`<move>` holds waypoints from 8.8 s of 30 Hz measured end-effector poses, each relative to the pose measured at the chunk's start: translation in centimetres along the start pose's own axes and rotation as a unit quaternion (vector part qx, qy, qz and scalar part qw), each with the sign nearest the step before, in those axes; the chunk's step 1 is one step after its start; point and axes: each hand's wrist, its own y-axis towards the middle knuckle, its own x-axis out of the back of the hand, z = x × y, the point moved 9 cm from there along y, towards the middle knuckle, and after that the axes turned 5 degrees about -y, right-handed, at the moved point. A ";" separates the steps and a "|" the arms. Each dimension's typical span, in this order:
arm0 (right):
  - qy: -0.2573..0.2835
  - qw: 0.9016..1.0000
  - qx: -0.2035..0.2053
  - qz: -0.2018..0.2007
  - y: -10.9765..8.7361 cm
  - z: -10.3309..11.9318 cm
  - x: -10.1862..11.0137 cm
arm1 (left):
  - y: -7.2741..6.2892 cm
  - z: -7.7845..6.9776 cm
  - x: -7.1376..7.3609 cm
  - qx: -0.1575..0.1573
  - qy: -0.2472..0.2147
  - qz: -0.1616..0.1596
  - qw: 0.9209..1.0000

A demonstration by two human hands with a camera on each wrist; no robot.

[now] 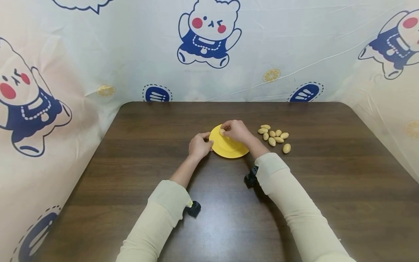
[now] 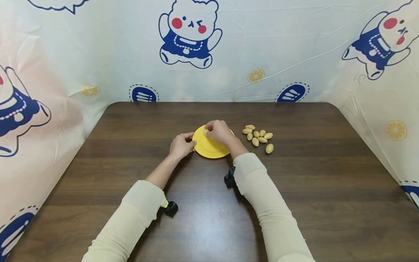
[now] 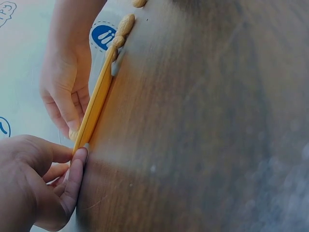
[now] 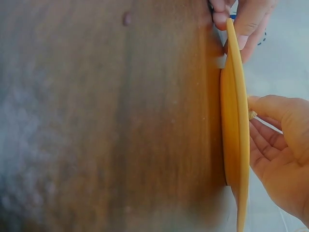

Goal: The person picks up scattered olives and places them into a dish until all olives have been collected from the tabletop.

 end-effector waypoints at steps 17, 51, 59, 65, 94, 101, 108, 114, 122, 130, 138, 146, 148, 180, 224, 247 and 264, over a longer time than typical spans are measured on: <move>0.031 0.999 0.005 -0.040 -0.7 -1.0 2.2 | -0.1 -0.1 -0.1 -0.001 0.001 0.004 1.000; 0.045 0.986 -0.090 -0.133 -4.3 -11.0 9.6 | -0.1 -0.3 0.0 0.000 0.009 0.001 1.000; 0.010 0.988 -0.112 -0.103 -4.6 -12.6 9.1 | -0.2 -0.2 0.0 0.005 0.006 0.001 1.000; -0.012 0.989 -0.119 -0.084 -4.8 -13.3 8.8 | -0.3 -0.2 -0.1 0.008 0.000 0.004 1.000; -0.006 0.988 -0.115 -0.102 -5.0 -13.9 8.4 | -0.1 -0.1 -0.4 0.011 0.011 0.011 1.000; -0.002 0.987 -0.115 -0.111 -5.0 -13.7 8.2 | -0.1 -0.1 -0.2 0.011 0.011 0.010 1.000; 0.031 0.987 -0.130 -0.091 -4.6 -13.3 7.4 | -0.2 -0.2 -0.2 0.009 0.017 0.009 1.000; 0.015 0.988 -0.125 -0.087 -3.9 -12.8 7.0 | -0.2 0.1 -0.3 0.012 0.012 0.012 1.000; 0.019 0.988 -0.133 -0.081 -3.4 -12.6 6.7 | -0.2 0.2 -0.3 0.015 0.008 0.011 1.000; 0.022 0.987 -0.132 -0.089 -3.5 -12.4 6.8 | -0.3 0.0 -0.2 0.011 0.010 0.010 1.000; 0.039 0.986 -0.127 -0.104 -3.8 -11.9 6.8 | -0.3 -0.1 -0.1 0.008 0.010 0.012 1.000; 0.060 0.983 -0.132 -0.114 -3.7 -11.6 6.5 | -0.4 -0.1 0.0 0.006 0.008 0.011 1.000; 0.059 0.983 -0.126 -0.118 -3.7 -11.4 6.5 | -0.4 -0.1 0.0 0.006 0.005 0.012 1.000; 0.038 0.993 -0.053 -0.098 -1.8 -4.8 4.1 | -0.2 -0.1 -0.1 0.008 0.012 0.010 1.000; 0.011 0.998 -0.017 -0.064 -1.1 -3.2 2.5 | -0.3 -0.2 0.0 0.012 -0.001 0.009 1.000; 0.013 0.997 -0.039 -0.068 -2.7 -5.7 5.1 | -0.1 0.0 -0.2 0.015 0.005 0.005 1.000; 0.028 0.992 -0.071 -0.102 -6.1 -10.9 9.4 | 0.0 0.0 -0.2 0.013 0.005 0.007 1.000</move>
